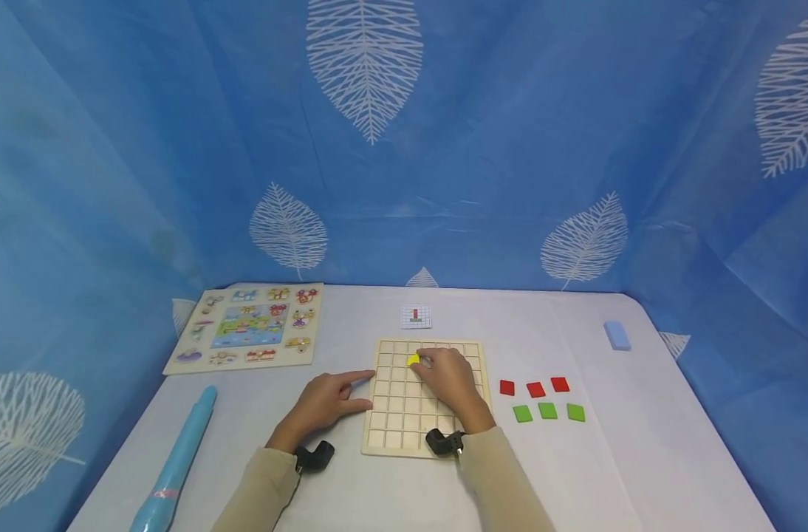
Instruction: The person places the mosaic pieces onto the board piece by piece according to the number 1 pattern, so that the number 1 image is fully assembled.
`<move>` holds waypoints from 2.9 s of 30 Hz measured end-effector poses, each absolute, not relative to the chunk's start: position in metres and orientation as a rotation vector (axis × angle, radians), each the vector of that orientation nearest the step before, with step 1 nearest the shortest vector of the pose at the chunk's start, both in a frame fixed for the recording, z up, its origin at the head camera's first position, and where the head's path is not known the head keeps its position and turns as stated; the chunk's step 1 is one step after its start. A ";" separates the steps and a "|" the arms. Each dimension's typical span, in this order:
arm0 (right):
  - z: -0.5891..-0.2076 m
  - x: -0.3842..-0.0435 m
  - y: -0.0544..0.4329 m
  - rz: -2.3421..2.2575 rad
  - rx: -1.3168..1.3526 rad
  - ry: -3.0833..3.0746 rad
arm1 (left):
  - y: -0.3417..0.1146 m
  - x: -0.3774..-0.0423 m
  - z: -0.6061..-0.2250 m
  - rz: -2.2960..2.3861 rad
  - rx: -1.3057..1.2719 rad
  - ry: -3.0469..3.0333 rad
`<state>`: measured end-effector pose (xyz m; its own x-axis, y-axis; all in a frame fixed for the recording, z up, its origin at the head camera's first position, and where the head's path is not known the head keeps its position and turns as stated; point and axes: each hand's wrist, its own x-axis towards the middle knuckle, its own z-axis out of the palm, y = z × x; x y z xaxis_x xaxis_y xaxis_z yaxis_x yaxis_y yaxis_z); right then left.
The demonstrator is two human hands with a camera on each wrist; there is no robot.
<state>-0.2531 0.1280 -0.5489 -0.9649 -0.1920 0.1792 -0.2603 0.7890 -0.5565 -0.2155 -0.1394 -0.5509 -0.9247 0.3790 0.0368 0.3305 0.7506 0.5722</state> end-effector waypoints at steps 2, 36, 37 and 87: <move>-0.548 -0.253 0.127 0.907 0.367 -2.863 | -0.140 -0.215 -0.549 0.920 0.575 2.858; -0.532 -0.238 0.183 1.142 0.218 -2.778 | -0.140 -0.212 -0.546 0.915 0.525 2.854; -0.532 -0.237 0.187 1.148 0.218 -2.776 | -0.140 -0.212 -0.546 0.915 0.523 2.852; -0.539 -0.194 0.279 1.019 -0.009 -3.004 | -0.141 -0.214 -0.552 0.899 0.569 2.865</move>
